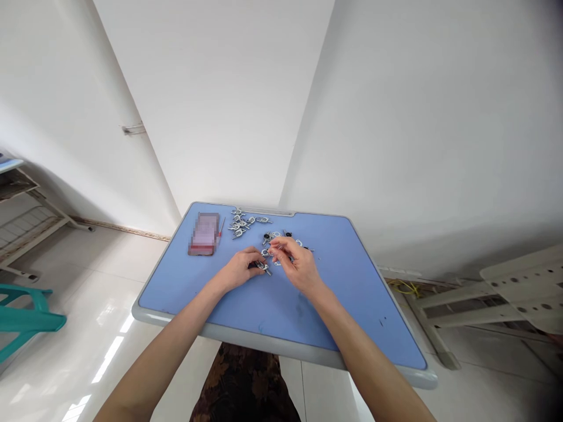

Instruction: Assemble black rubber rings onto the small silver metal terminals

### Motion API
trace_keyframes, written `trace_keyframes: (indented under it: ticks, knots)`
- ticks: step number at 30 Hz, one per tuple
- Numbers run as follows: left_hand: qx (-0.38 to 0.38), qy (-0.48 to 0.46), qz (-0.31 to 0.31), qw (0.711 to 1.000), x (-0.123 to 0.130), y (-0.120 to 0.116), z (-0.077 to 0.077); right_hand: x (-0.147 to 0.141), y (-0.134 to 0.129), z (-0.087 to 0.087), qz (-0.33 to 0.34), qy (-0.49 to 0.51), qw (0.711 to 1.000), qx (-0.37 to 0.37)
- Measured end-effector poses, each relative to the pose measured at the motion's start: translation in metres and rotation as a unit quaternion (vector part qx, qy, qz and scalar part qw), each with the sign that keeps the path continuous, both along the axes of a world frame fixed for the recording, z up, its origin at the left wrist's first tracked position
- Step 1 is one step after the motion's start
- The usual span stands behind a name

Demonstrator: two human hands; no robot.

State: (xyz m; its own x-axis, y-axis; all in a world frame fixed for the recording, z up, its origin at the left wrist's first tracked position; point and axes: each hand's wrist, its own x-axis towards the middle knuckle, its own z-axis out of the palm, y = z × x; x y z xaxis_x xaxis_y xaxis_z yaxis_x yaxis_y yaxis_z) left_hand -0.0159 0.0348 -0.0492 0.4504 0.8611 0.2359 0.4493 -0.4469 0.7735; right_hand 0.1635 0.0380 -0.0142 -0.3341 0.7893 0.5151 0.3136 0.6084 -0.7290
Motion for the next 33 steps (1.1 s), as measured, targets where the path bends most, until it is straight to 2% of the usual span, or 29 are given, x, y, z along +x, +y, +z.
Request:
trace_keyframes:
  ticks: [7, 19, 33]
  knots:
    - [0.007, 0.014, 0.01, 1.0, 0.0021, 0.0, 0.0019, -0.0065, -0.0024, -0.002, 0.025, -0.079, 0.994, 0.072]
    - [-0.007, 0.009, 0.012, 1.0, 0.0039, -0.0016, 0.0091, -0.0074, -0.0018, -0.0036, 0.041, -0.088, 0.991, 0.089]
    - [-0.006, 0.008, 0.012, 1.0, 0.0038, -0.0022, 0.0071, -0.0079, -0.0014, -0.0032, 0.031, -0.087, 0.991, 0.102]
